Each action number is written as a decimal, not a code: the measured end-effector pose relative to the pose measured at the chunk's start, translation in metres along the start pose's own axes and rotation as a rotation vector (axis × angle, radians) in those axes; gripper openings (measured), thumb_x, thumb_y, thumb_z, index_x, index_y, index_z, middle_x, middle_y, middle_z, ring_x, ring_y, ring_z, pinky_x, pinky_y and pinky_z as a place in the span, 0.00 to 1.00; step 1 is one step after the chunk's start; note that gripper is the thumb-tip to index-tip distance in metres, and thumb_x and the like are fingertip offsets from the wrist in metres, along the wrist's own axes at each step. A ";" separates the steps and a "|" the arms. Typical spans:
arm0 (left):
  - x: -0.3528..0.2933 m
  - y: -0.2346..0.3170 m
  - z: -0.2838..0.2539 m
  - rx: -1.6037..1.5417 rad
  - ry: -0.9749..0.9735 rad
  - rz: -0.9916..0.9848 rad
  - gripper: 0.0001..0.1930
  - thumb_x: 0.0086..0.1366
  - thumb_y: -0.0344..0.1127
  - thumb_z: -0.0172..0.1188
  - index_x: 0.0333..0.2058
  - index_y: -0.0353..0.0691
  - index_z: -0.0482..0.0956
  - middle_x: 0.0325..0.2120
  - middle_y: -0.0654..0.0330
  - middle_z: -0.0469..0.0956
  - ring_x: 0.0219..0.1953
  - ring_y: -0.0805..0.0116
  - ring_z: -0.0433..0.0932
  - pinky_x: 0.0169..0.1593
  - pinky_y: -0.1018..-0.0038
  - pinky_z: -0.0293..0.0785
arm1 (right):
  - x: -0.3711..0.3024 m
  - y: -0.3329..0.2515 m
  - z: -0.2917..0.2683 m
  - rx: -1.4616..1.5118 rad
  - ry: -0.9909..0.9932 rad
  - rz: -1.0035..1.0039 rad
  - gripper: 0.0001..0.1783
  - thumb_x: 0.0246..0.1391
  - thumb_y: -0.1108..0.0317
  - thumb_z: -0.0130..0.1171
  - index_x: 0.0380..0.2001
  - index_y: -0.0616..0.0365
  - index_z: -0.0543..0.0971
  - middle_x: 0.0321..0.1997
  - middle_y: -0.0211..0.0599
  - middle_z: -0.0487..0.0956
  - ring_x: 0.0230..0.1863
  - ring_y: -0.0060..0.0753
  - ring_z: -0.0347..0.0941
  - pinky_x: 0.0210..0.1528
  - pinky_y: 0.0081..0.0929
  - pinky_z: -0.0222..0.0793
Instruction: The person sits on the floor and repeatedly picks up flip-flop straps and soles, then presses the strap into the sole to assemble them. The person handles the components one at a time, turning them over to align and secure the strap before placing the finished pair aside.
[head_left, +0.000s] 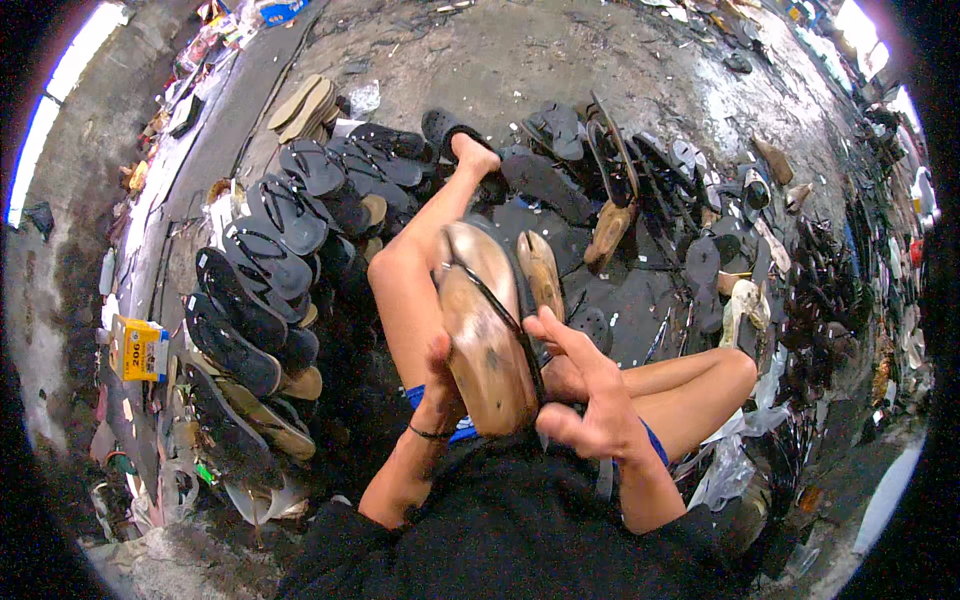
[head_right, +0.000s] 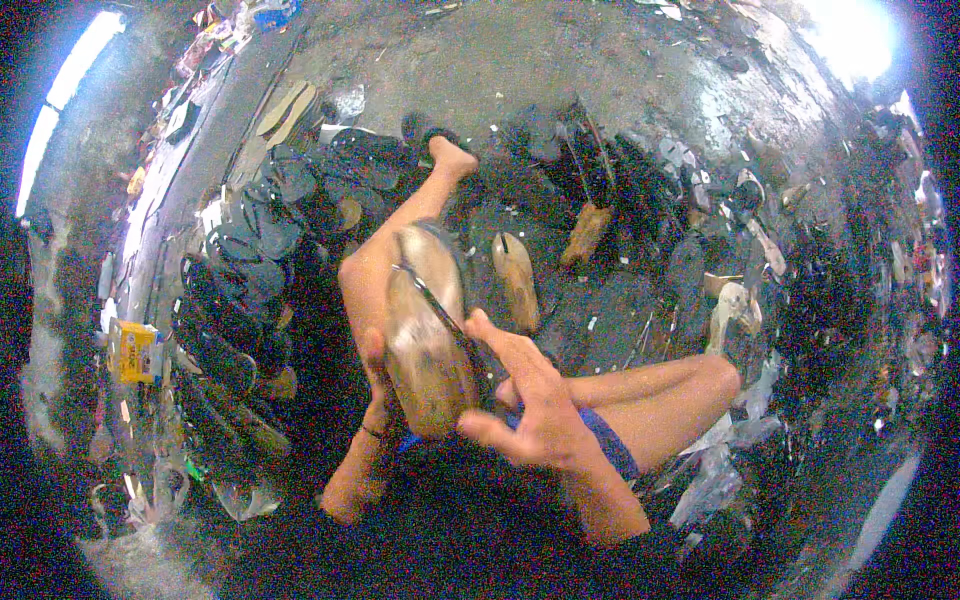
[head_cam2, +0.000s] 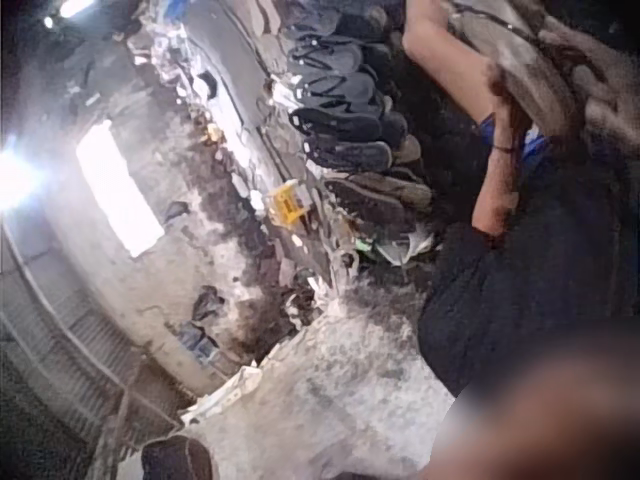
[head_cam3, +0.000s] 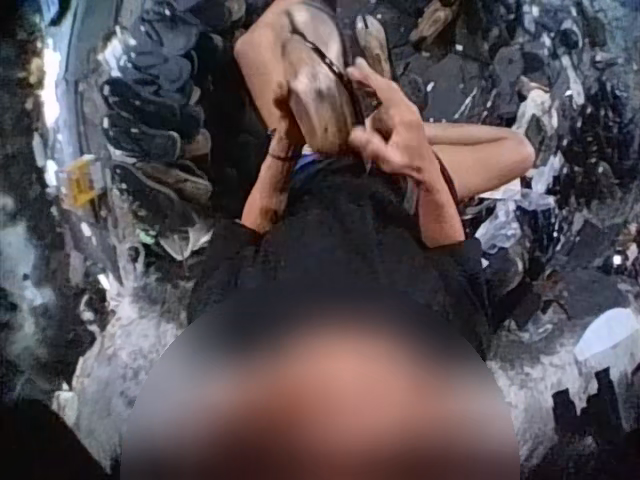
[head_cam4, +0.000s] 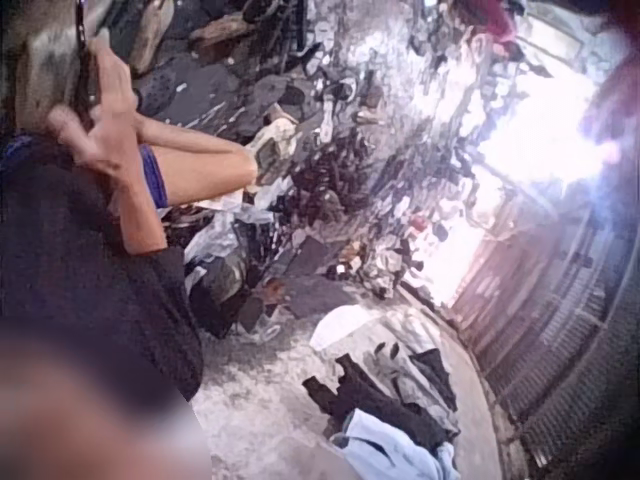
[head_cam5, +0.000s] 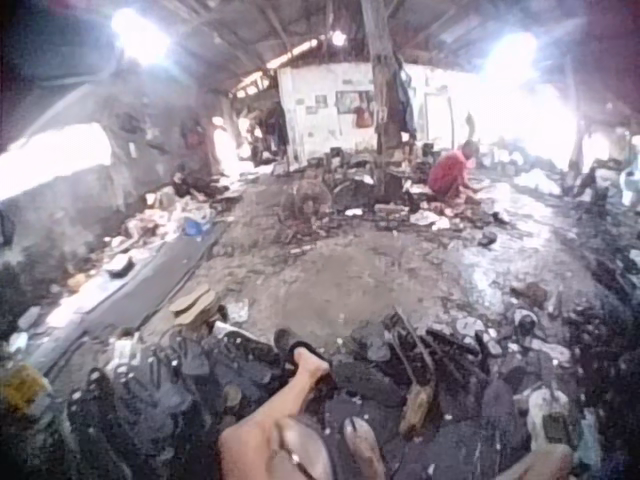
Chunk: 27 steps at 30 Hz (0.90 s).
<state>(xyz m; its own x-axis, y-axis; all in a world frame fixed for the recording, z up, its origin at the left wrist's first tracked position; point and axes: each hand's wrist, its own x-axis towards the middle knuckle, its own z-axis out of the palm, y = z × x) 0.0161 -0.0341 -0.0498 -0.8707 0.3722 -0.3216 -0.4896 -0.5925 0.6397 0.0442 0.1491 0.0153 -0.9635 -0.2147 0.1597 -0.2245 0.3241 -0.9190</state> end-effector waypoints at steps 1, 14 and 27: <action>-0.002 0.001 0.002 -0.116 0.096 0.026 0.57 0.51 0.78 0.60 0.67 0.38 0.58 0.60 0.53 0.69 0.61 0.58 0.70 0.65 0.60 0.66 | -0.008 -0.003 -0.002 -0.087 -0.026 -0.078 0.55 0.45 0.56 0.75 0.69 0.68 0.55 0.64 0.55 0.69 0.58 0.48 0.71 0.61 0.38 0.66; -0.063 0.010 -0.008 0.029 0.228 -0.199 0.51 0.57 0.70 0.61 0.67 0.37 0.57 0.60 0.52 0.69 0.61 0.57 0.70 0.65 0.59 0.66 | -0.077 0.043 0.035 0.793 -0.166 0.676 0.25 0.70 0.59 0.46 0.64 0.61 0.67 0.58 0.36 0.76 0.60 0.28 0.67 0.65 0.30 0.61; -0.108 -0.007 -0.005 -0.055 0.229 -0.320 0.59 0.49 0.67 0.70 0.67 0.34 0.51 0.59 0.51 0.67 0.60 0.57 0.70 0.64 0.60 0.67 | -0.110 0.034 0.038 1.131 -0.267 0.819 0.16 0.68 0.55 0.52 0.45 0.56 0.75 0.39 0.22 0.75 0.39 0.17 0.68 0.42 0.19 0.67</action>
<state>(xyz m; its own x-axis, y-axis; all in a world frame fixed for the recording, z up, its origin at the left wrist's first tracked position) 0.1136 -0.0735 -0.0226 -0.6585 0.3794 -0.6499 -0.7346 -0.5117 0.4455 0.1480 0.1489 -0.0473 -0.6778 -0.5350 -0.5044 0.7325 -0.4323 -0.5258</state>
